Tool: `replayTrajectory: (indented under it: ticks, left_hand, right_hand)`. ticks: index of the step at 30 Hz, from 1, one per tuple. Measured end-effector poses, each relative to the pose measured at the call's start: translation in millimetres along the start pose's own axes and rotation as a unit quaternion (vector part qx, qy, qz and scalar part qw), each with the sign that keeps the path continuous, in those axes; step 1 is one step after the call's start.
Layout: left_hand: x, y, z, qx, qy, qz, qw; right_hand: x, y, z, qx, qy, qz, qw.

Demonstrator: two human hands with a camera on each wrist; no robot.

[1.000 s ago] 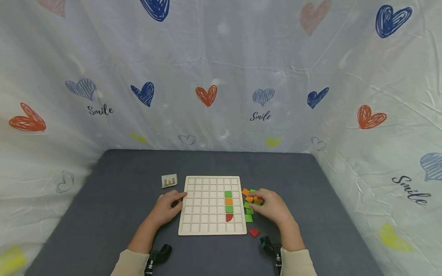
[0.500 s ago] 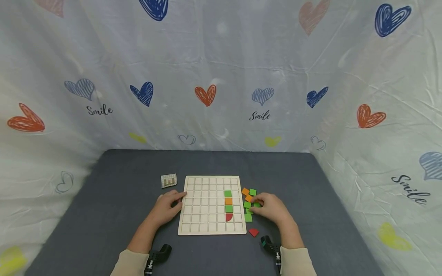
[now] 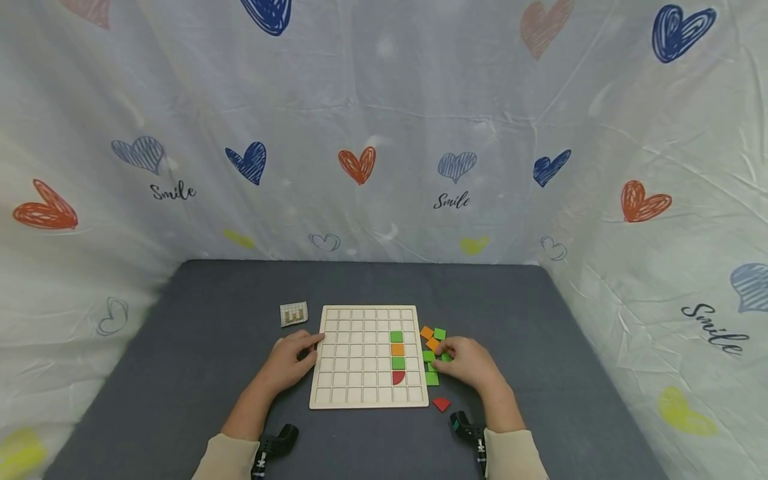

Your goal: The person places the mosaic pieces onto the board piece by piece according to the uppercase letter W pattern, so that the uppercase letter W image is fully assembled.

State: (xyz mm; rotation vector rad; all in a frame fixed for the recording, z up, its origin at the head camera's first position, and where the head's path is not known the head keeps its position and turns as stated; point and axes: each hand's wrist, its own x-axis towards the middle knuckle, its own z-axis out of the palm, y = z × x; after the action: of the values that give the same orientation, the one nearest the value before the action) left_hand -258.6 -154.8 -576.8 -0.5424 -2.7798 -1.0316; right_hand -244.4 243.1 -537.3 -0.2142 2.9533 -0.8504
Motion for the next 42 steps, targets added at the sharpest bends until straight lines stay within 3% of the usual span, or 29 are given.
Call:
replayTrajectory:
  ticks: [13, 25, 33, 42]
  left_hand:
    - [0.5, 1.3, -0.3, -0.004, 0.001, -0.003, 1.0000]
    - [0.7, 0.6, 0.3, -0.003, 0.002, -0.001, 1.0000]
    - [0.1, -1.9, 2.1, 0.003, 0.002, 0.004, 1.0000]
    - [0.7, -0.6, 0.9, 0.002, 0.001, 0.003, 1.0000]
  right_hand:
    - [1.8, 1, 3, 0.022, -0.003, -0.019, 0.9996]
    - [1.8, 1, 1, 0.057, -0.016, 0.009, 0.9982]
    - [-4.2, -3, -12, 0.059, 0.000, 0.016, 0.9981]
    - [-10.9, -27, -27, 0.031, 0.025, -0.036, 0.9986]
